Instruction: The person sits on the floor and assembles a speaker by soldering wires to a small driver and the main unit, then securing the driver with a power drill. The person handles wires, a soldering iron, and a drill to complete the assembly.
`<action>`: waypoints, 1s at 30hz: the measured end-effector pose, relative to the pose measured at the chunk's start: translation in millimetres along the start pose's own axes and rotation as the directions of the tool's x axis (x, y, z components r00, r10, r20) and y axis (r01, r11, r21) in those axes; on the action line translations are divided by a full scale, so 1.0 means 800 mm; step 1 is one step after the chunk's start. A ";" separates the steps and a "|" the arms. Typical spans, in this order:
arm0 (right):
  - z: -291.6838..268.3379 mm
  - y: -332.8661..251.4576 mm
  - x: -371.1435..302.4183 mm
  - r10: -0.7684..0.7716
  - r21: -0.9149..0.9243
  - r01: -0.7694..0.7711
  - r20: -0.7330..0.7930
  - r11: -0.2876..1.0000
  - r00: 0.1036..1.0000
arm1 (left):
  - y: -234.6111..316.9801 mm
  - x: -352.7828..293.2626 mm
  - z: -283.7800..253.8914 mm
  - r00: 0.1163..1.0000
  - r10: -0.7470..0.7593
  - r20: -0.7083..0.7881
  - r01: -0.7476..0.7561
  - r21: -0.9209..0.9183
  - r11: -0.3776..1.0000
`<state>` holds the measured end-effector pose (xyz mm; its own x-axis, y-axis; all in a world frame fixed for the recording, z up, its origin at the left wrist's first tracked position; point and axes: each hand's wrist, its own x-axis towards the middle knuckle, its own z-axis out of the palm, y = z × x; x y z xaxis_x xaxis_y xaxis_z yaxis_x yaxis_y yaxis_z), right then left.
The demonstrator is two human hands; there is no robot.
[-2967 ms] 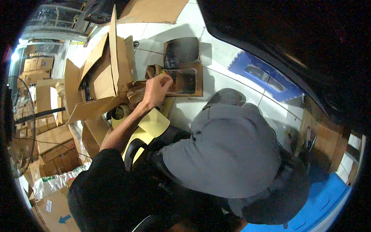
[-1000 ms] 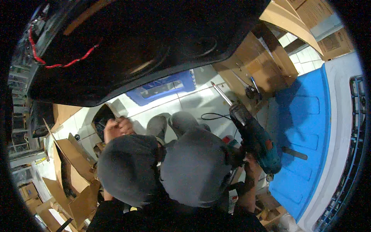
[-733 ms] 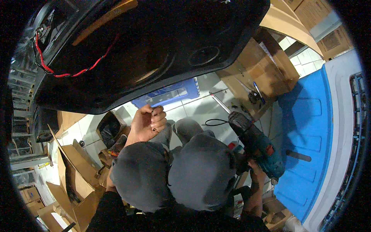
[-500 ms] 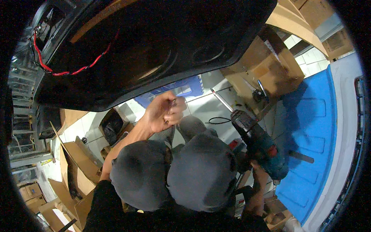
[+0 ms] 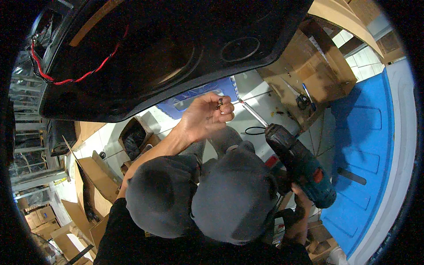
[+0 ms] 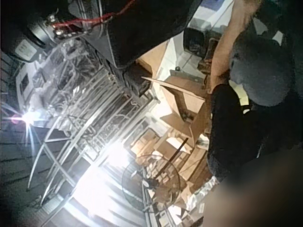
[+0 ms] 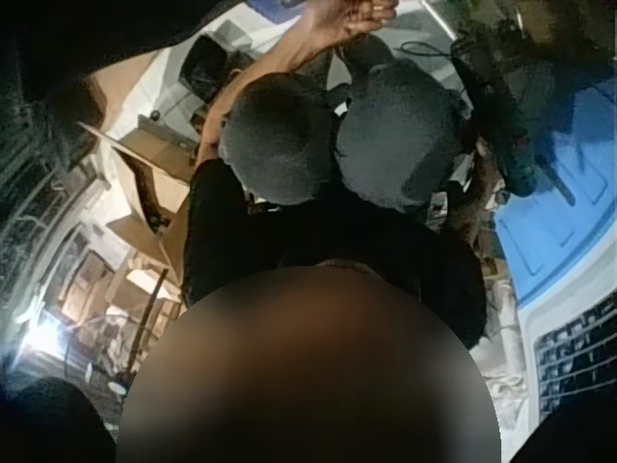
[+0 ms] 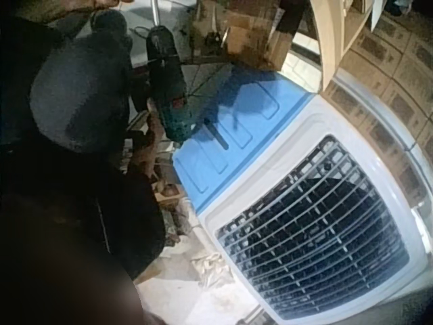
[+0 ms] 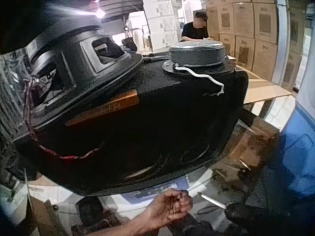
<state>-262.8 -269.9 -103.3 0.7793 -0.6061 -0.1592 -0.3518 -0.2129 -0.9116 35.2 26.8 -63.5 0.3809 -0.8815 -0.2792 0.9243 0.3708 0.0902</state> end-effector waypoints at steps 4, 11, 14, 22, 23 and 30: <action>0.007 -0.008 -0.004 -0.036 0.060 0.035 0.006 0.998 0.999 | -0.003 -0.003 0.005 0.986 0.077 -0.147 -0.052 0.165 0.985; 0.016 -0.018 -0.011 0.037 0.064 -0.038 0.023 0.997 0.999 | -0.005 0.004 0.011 0.946 0.283 -0.156 -0.194 0.429 0.882; 0.019 -0.023 -0.008 0.047 0.066 -0.049 0.027 0.997 0.999 | -0.006 0.007 0.009 0.945 0.305 -0.122 -0.226 0.431 0.874; 0.022 -0.025 -0.007 0.056 0.076 -0.058 0.039 0.995 0.998 | -0.010 0.006 0.017 0.932 0.335 -0.135 -0.226 0.505 0.833; 0.023 -0.025 -0.007 0.053 0.079 -0.056 0.040 0.995 0.998 | -0.010 0.006 0.017 0.933 0.336 -0.130 -0.227 0.512 0.828; 0.025 -0.026 -0.011 0.072 0.073 -0.076 0.053 0.994 0.996 | -0.010 0.010 0.017 0.929 0.346 -0.135 -0.211 0.575 0.791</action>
<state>-252.2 -244.6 -90.3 0.7783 -0.5783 -0.2447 -0.3713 -0.1095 -0.9220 30.7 12.9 -53.4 0.6699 -0.6509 -0.3572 0.6644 0.3108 0.6797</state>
